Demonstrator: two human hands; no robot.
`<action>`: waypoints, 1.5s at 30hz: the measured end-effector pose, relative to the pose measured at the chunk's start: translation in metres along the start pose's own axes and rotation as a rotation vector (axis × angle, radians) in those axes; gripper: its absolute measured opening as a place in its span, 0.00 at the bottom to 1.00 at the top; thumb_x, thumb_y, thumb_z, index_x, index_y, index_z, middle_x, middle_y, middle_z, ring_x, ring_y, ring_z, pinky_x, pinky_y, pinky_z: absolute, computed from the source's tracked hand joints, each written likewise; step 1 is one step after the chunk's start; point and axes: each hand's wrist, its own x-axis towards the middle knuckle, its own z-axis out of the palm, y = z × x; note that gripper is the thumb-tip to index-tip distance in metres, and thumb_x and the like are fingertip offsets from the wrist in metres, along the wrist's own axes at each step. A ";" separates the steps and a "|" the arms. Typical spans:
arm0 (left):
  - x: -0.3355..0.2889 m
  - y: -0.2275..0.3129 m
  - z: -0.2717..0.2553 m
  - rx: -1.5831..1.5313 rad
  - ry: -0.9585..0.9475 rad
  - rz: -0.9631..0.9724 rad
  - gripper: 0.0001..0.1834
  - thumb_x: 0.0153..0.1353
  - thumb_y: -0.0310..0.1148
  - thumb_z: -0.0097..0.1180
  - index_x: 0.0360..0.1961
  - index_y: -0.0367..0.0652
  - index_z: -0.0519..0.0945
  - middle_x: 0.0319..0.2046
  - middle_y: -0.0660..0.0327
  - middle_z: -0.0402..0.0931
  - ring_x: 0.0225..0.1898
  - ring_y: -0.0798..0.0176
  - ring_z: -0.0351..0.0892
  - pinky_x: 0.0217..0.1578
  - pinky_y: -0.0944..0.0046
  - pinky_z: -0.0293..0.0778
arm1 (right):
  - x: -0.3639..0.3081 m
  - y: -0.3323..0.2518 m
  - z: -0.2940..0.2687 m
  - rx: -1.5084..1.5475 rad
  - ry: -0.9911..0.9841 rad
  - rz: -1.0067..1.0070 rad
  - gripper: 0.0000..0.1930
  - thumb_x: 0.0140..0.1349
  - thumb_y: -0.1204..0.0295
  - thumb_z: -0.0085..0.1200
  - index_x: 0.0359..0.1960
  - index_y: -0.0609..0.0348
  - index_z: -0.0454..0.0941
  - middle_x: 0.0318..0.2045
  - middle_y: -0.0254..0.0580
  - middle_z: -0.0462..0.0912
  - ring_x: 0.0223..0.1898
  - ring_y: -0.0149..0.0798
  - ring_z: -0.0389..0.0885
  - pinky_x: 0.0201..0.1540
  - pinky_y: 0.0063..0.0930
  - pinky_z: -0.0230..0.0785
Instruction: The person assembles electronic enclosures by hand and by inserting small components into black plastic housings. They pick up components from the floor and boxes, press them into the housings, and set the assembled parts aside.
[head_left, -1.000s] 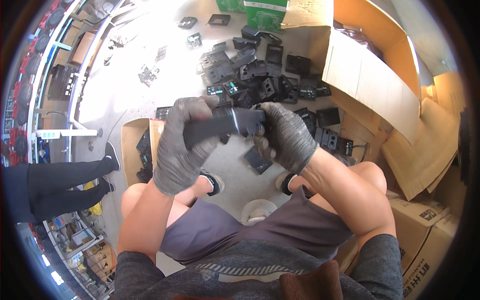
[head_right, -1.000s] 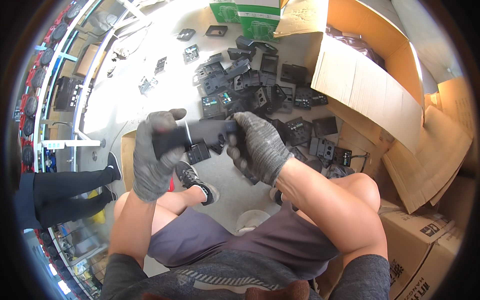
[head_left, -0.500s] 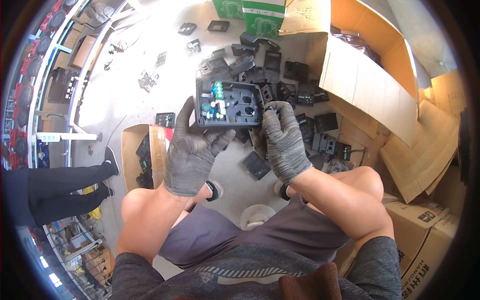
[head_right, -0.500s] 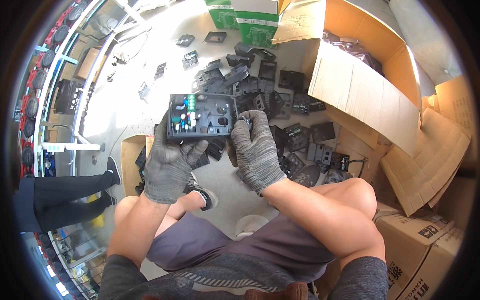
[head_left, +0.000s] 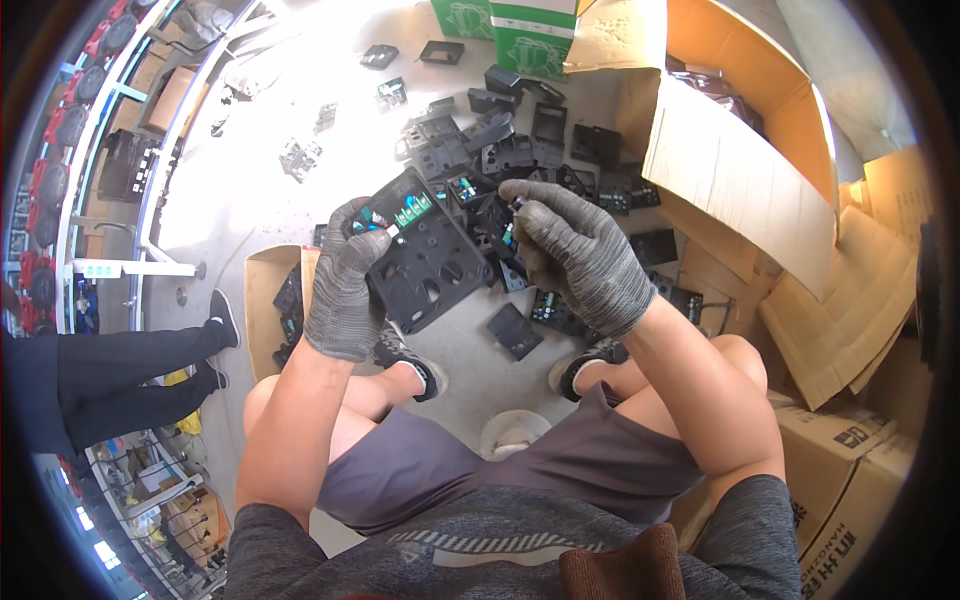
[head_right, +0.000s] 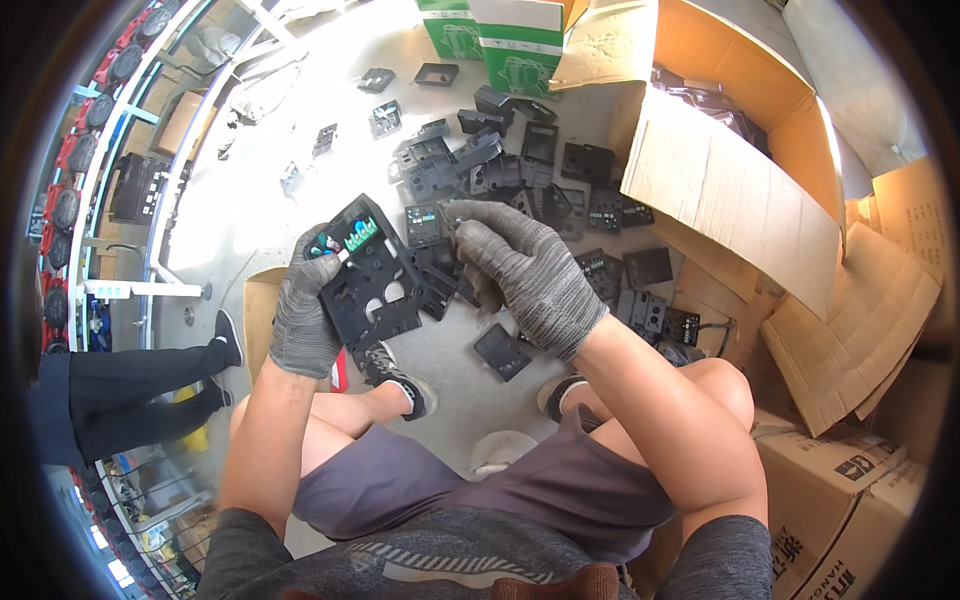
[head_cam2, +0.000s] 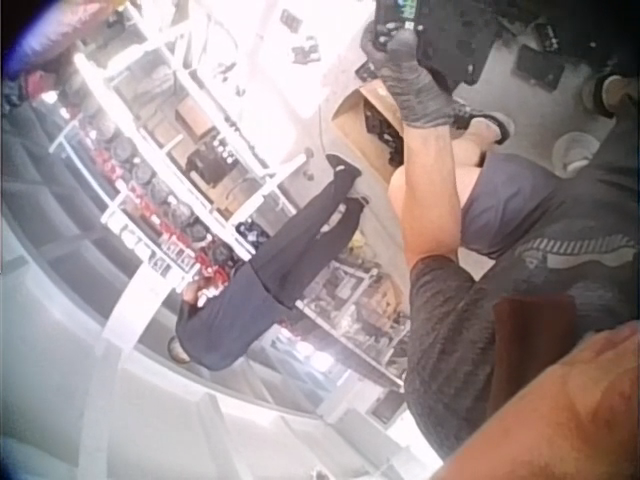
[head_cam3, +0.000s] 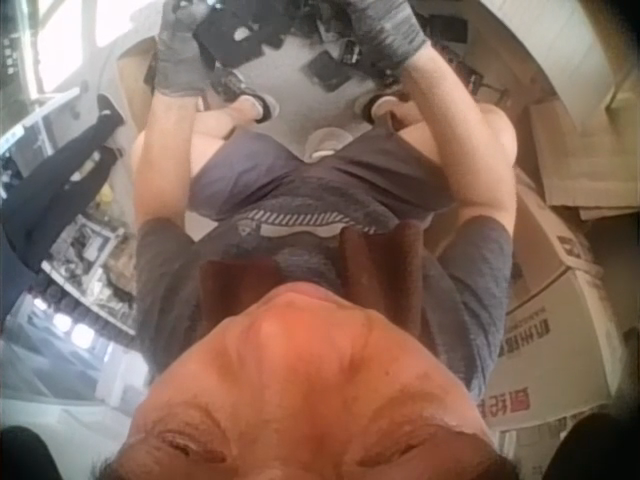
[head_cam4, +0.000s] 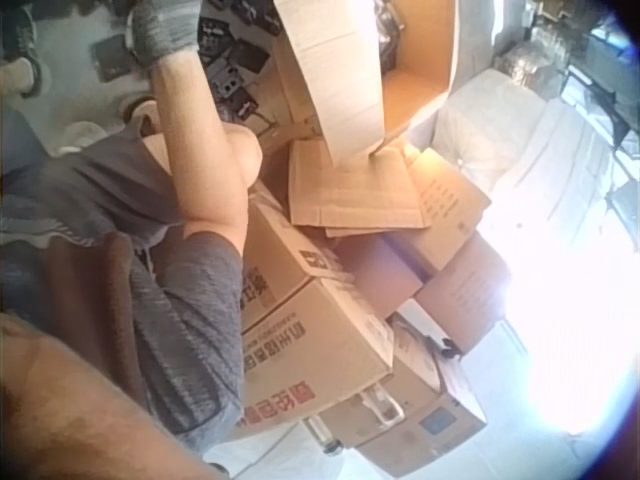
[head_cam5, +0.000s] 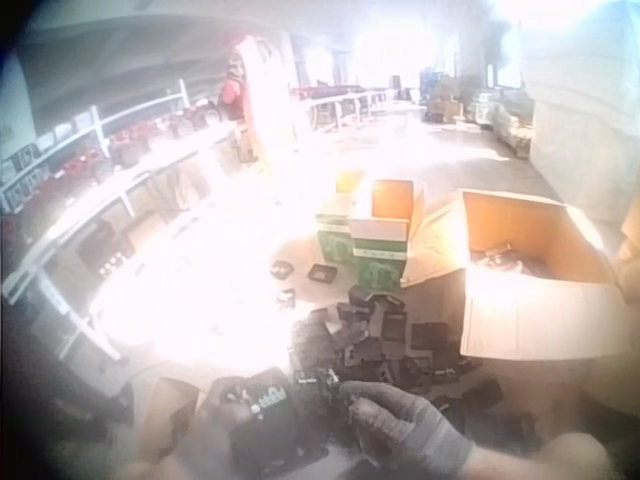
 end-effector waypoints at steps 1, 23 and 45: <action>0.000 0.000 -0.003 0.028 -0.071 -0.038 0.33 0.54 0.35 0.65 0.61 0.41 0.70 0.53 0.52 0.75 0.52 0.57 0.82 0.53 0.55 0.84 | -0.001 -0.002 -0.001 0.089 -0.070 0.025 0.16 0.73 0.63 0.55 0.55 0.58 0.74 0.26 0.26 0.73 0.23 0.21 0.68 0.24 0.15 0.61; -0.021 0.005 0.025 0.462 -0.091 0.182 0.35 0.68 0.30 0.56 0.74 0.44 0.58 0.63 0.57 0.64 0.58 0.66 0.70 0.62 0.64 0.67 | -0.004 0.004 -0.002 0.510 -0.192 0.187 0.12 0.73 0.70 0.46 0.55 0.56 0.73 0.36 0.36 0.76 0.32 0.32 0.78 0.33 0.28 0.77; -0.019 0.001 0.017 0.718 -0.273 0.442 0.18 0.67 0.23 0.52 0.57 0.40 0.77 0.59 0.54 0.68 0.56 0.60 0.74 0.61 0.61 0.68 | -0.016 -0.006 0.011 0.293 -0.274 0.226 0.16 0.75 0.73 0.49 0.60 0.60 0.66 0.44 0.50 0.83 0.43 0.45 0.88 0.46 0.33 0.85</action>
